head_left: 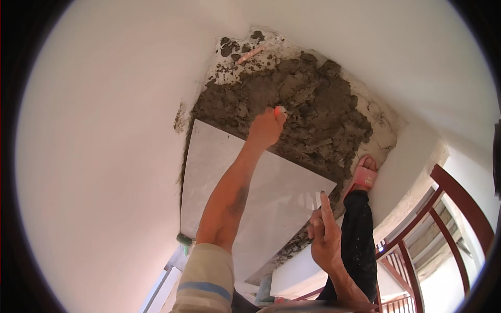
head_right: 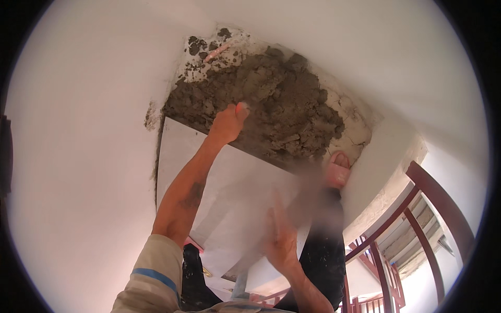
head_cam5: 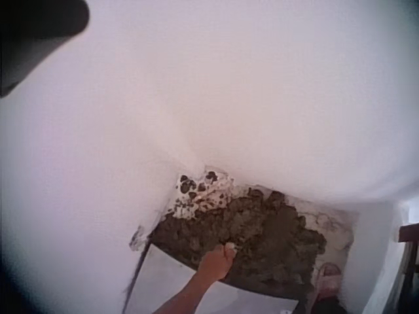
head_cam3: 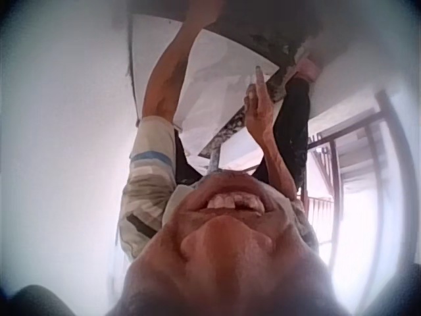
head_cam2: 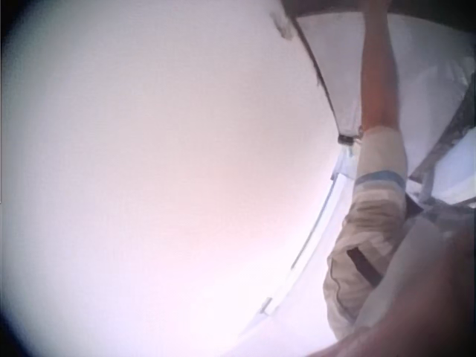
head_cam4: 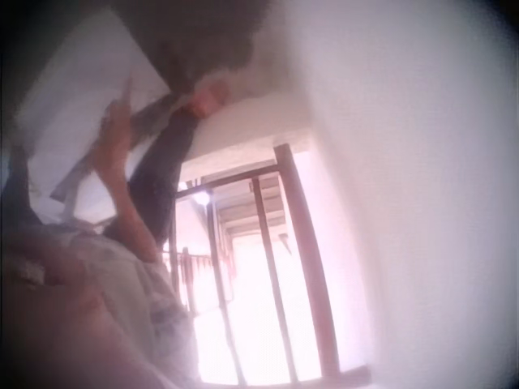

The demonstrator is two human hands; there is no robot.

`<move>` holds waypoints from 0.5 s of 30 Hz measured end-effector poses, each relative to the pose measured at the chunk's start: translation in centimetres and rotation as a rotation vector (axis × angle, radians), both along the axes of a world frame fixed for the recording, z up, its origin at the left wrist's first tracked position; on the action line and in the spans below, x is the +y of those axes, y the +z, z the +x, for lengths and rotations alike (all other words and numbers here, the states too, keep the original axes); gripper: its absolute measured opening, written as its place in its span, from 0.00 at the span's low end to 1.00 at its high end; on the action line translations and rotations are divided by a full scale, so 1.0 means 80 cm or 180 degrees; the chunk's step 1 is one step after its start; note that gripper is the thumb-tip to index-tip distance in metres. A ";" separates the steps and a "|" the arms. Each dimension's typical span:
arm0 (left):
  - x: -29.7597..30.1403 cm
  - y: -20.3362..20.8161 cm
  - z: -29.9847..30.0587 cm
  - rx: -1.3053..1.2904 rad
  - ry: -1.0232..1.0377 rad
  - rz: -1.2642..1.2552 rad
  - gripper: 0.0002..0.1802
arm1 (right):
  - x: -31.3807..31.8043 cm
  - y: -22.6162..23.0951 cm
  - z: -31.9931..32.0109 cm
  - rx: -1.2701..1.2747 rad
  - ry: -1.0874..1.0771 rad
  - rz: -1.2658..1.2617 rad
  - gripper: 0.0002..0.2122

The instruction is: Apply mortar and lay a floor tile in a corner area, then level it with a mallet.

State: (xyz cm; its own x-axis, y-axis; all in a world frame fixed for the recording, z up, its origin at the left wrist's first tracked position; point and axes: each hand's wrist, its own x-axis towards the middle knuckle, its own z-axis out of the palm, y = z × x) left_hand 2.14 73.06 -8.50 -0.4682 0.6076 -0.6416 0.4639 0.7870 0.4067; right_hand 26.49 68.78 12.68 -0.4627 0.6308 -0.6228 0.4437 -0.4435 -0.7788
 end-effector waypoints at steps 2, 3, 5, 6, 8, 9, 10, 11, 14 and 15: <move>-0.012 0.008 -0.018 -0.0145 0.0107 -0.0008 0.31 | 0.003 -0.007 0.013 -0.0315 -0.0081 -0.0257 0.21; -0.010 0.017 -0.023 -0.0276 0.0176 0.0015 0.31 | 0.010 -0.015 0.025 -0.0325 -0.0064 -0.0252 0.21; -0.010 0.025 -0.021 -0.0295 0.0189 -0.0045 0.30 | 0.017 -0.026 0.044 -0.0219 -0.0764 -0.0204 0.18; -0.006 0.031 -0.022 -0.0288 0.0191 -0.0084 0.28 | 0.032 -0.010 0.028 -0.0137 -0.1320 -0.0758 0.14; 0.003 0.045 -0.019 -0.0345 0.0119 -0.0109 0.28 | 0.039 -0.012 0.027 0.0022 -0.1412 -0.0923 0.12; 0.008 0.055 -0.014 -0.0419 0.0051 -0.0121 0.27 | 0.044 -0.009 0.029 0.0169 -0.1501 -0.1074 0.11; -0.001 0.047 -0.011 -0.0394 0.0055 -0.0119 0.27 | 0.048 -0.008 0.026 0.0193 -0.1493 -0.1078 0.11; -0.019 0.027 -0.005 -0.0344 0.0111 0.0045 0.27 | 0.052 -0.008 0.022 0.0258 -0.1523 -0.1437 0.11; -0.025 0.037 0.040 -0.0244 0.0232 0.0068 0.26 | 0.055 -0.021 0.026 0.0181 -0.1712 -0.1974 0.11; -0.023 0.045 0.051 -0.0122 0.0303 -0.0109 0.26 | 0.055 -0.025 0.026 0.0100 -0.1855 -0.2203 0.11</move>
